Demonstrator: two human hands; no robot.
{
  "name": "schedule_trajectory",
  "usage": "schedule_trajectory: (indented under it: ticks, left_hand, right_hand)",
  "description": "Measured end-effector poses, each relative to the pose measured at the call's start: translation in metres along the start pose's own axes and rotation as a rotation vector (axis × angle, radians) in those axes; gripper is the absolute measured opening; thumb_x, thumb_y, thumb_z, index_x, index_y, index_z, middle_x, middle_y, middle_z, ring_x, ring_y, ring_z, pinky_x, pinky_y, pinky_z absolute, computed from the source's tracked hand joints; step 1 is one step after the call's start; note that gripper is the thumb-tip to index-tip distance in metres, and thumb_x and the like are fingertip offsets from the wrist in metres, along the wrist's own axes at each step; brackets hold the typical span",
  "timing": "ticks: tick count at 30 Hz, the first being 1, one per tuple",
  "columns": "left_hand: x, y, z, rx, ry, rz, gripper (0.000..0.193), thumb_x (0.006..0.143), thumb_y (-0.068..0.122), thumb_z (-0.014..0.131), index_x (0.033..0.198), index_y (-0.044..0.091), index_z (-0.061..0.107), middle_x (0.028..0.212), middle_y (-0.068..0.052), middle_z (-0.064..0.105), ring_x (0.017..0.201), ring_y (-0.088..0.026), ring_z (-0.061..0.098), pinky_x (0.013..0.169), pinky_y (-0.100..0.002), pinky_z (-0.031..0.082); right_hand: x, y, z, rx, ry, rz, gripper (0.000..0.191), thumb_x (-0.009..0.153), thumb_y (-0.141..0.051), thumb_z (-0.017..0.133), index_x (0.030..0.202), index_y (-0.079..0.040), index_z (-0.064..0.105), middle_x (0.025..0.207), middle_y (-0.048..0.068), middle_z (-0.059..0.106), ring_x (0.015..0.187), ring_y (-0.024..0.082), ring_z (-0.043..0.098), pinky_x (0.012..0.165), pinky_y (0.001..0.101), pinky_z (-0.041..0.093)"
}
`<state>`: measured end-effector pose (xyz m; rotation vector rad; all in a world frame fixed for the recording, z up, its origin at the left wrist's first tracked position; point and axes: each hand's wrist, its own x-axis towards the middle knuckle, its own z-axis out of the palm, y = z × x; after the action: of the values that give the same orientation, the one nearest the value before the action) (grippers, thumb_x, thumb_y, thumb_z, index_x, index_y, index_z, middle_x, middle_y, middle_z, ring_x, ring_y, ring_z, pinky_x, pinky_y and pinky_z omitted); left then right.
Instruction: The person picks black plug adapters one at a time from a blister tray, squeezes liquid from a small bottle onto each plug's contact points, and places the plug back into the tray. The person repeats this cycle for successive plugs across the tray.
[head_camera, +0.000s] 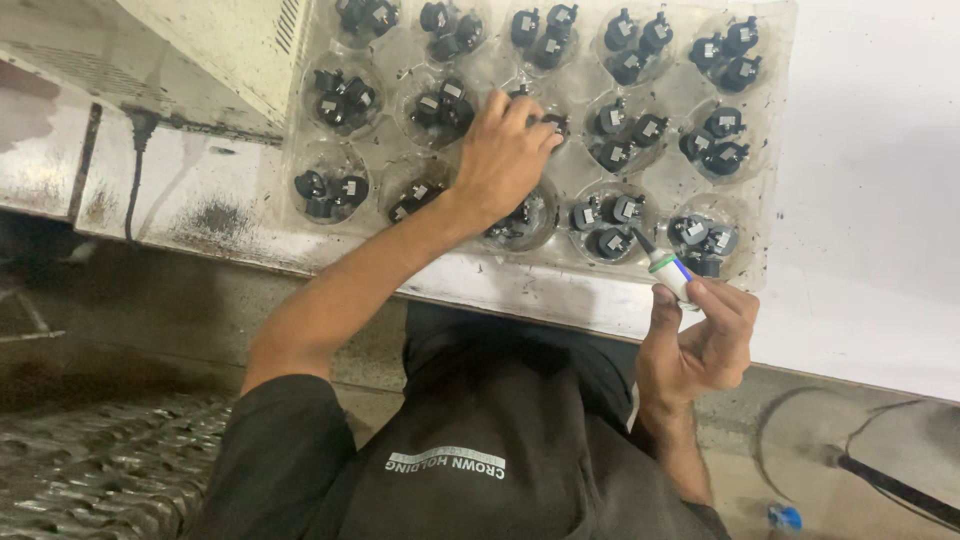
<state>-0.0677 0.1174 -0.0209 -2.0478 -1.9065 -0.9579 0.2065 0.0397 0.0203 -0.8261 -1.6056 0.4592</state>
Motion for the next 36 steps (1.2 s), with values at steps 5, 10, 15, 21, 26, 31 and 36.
schedule_trajectory:
  ticks: [5,10,15,21,26,31,36]
  left_hand:
    - [-0.012,-0.008,-0.018,-0.166,-0.105,-0.212,0.010,0.095,0.019,0.072,0.102,0.013,0.076,0.112,0.001,0.069,0.108,-0.029,0.055,0.094,-0.039,0.051]
    - [-0.012,-0.018,-0.025,-0.155,-0.210,-0.255,0.014,0.089,0.018,0.073,0.101,0.017,0.078,0.111,0.002,0.074,0.107,-0.030,0.056,0.094,-0.043,0.049]
    - [-0.015,-0.015,-0.023,-0.113,-0.222,-0.209,0.019,0.087,0.019,0.075,0.106,0.016,0.077,0.108,0.001,0.075,0.107,-0.030,0.057,0.092,-0.046,0.048]
    - [-0.015,-0.011,-0.046,-0.365,-0.004,-0.263,0.019,0.091,0.010,0.076,0.110,0.012,0.074,0.110,-0.001,0.072,0.104,-0.022,0.064,0.086,-0.037,0.060]
    - [-0.057,0.028,-0.070,-1.551,-0.106,-0.701,0.020,0.101,0.002,0.068,0.120,0.005,0.064,0.116,-0.003,0.066,0.104,-0.013,0.066,0.078,-0.031,0.068]
    - [-0.099,0.113,-0.069,-1.811,-0.407,-0.898,0.028,0.106,0.014,0.062,0.131,0.002,0.063,0.118,-0.006,0.068,0.101,-0.012,0.067,0.063,-0.029,0.065]
    - [-0.112,0.134,-0.075,-1.963,-0.522,-0.808,0.045,0.104,0.016,0.067,0.146,0.007,0.057,0.121,-0.006,0.065,0.105,-0.011,0.068,0.070,-0.030,0.067]
  right_hand:
    - [-0.006,0.011,-0.003,0.130,0.055,0.097,0.024,0.109,0.005,0.073,0.127,0.001,0.057,0.117,0.012,0.060,0.102,0.014,0.057,0.091,0.0260,0.051]
    - [-0.009,0.015,-0.003,0.229,0.144,0.200,0.025,0.115,-0.002,0.070,0.132,0.001,0.053,0.122,0.009,0.055,0.106,0.012,0.056,0.093,0.0239,0.051]
    - [-0.009,0.012,-0.003,0.358,0.168,0.284,0.022,0.117,-0.006,0.072,0.129,0.001,0.055,0.117,0.008,0.056,0.103,0.013,0.056,0.091,0.0250,0.047]
    - [-0.007,0.005,-0.008,0.689,0.181,0.529,0.030,0.109,-0.010,0.074,0.132,-0.003,0.056,0.116,0.014,0.066,0.104,0.021,0.064,0.095,0.0310,0.052]
    - [-0.015,-0.004,0.005,0.384,0.052,0.254,0.027,0.109,0.001,0.074,0.129,-0.005,0.058,0.118,0.013,0.066,0.104,0.021,0.061,0.093,0.0325,0.051]
    - [-0.012,-0.015,0.019,0.076,-0.123,-0.084,0.031,0.100,0.006,0.076,0.121,-0.006,0.058,0.125,0.013,0.061,0.115,0.025,0.061,0.100,0.0375,0.053]
    - [-0.006,-0.024,0.024,0.251,-0.051,0.138,0.024,0.105,0.001,0.076,0.124,-0.005,0.063,0.130,0.012,0.057,0.123,0.025,0.059,0.106,0.0349,0.050]
